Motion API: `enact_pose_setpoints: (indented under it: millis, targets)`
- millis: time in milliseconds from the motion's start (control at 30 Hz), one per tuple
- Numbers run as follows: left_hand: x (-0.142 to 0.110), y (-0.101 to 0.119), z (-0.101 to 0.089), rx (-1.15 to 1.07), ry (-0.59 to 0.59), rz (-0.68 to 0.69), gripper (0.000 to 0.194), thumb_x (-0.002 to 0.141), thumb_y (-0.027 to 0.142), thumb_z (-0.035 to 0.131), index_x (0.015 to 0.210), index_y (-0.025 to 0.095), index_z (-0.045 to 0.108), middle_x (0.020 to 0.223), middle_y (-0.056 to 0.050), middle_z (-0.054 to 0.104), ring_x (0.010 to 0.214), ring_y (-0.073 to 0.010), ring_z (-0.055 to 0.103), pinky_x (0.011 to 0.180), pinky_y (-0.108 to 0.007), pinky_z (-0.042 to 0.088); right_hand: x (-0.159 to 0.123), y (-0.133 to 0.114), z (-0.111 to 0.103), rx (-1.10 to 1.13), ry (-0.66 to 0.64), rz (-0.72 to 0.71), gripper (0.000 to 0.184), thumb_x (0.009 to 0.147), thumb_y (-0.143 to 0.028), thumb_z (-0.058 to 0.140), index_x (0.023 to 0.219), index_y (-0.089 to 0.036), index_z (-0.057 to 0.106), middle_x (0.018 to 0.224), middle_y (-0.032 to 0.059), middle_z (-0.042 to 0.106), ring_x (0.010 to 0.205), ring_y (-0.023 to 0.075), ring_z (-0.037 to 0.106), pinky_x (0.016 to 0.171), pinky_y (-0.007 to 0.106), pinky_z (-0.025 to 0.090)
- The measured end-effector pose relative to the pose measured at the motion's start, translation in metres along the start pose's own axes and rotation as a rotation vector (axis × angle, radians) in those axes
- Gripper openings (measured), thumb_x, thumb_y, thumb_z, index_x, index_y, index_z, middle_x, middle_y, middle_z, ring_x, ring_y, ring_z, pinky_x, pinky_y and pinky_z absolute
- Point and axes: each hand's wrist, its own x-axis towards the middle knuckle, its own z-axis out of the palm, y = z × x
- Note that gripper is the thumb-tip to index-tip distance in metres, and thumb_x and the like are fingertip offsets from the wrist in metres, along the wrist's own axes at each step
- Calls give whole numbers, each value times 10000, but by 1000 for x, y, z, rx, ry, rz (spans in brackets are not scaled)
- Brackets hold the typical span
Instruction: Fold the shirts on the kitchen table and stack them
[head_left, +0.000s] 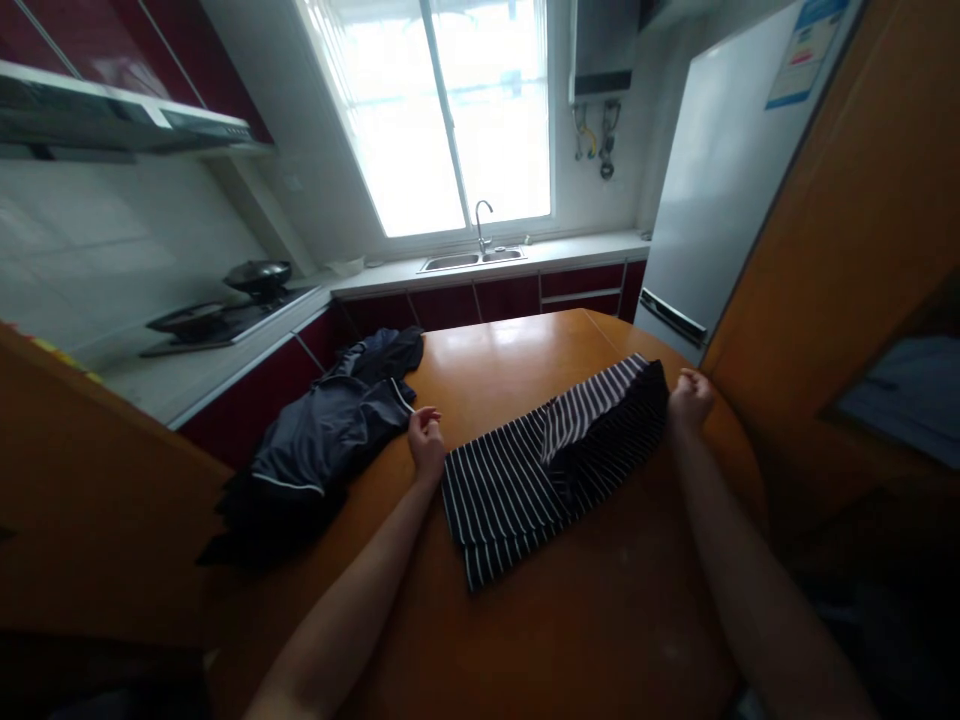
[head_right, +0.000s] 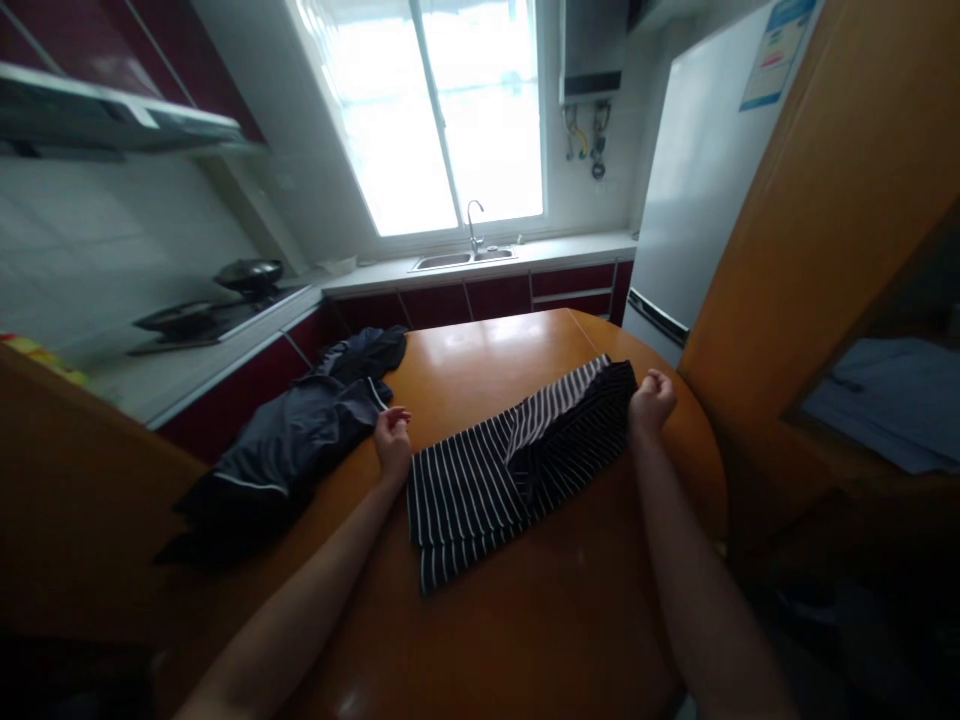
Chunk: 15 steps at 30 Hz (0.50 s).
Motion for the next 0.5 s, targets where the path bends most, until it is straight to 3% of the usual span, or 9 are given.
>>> enact_pose_setpoints:
  millis: [67,167,267,333,400,500]
  targets:
    - [-16,12,7,93,-142,171,149,828,156,524,914,196,639,896,-40,657,899,-197,631,832,-322,483,-9,4,1,-140,31,-176,195,786,-206,464,887,-199,631,978,91,649,974,241,610,974,411,481]
    - [-44,37,14,257,-479,493,137,914,198,521,894,213,655,918,-51,661,948,-219,623,879,-363,496,-29,9,11,-329,-149,-367,254,781,-191,455,891,-177,683,1009,124,682,962,250,627,963,392,482]
    - [-81,64,16,377,-895,659,193,964,309,586,1117,238,678,1118,-76,674,1101,-235,604,987,-394,489,-38,16,18,-427,-333,-321,247,779,-184,460,848,-170,697,923,130,718,876,254,652,893,370,499]
    - [-105,77,16,484,-1087,718,462,903,398,701,1336,266,607,1287,-91,635,1203,-270,568,1046,-432,469,-37,20,18,-465,-388,-271,245,788,-189,460,819,-175,703,858,124,731,812,257,660,837,365,504]
    - [-124,82,17,581,-1146,739,564,874,389,734,1401,274,567,1295,-89,637,1192,-281,578,1038,-438,477,-36,22,17,-473,-398,-254,243,797,-200,467,812,-179,709,828,118,737,778,259,664,805,365,501]
    - [-129,78,24,647,-1149,709,254,944,223,591,1178,245,688,1080,-58,692,1016,-216,648,916,-339,519,-36,20,17,-411,-376,-268,228,803,-215,479,803,-179,705,818,118,740,764,259,671,780,362,504]
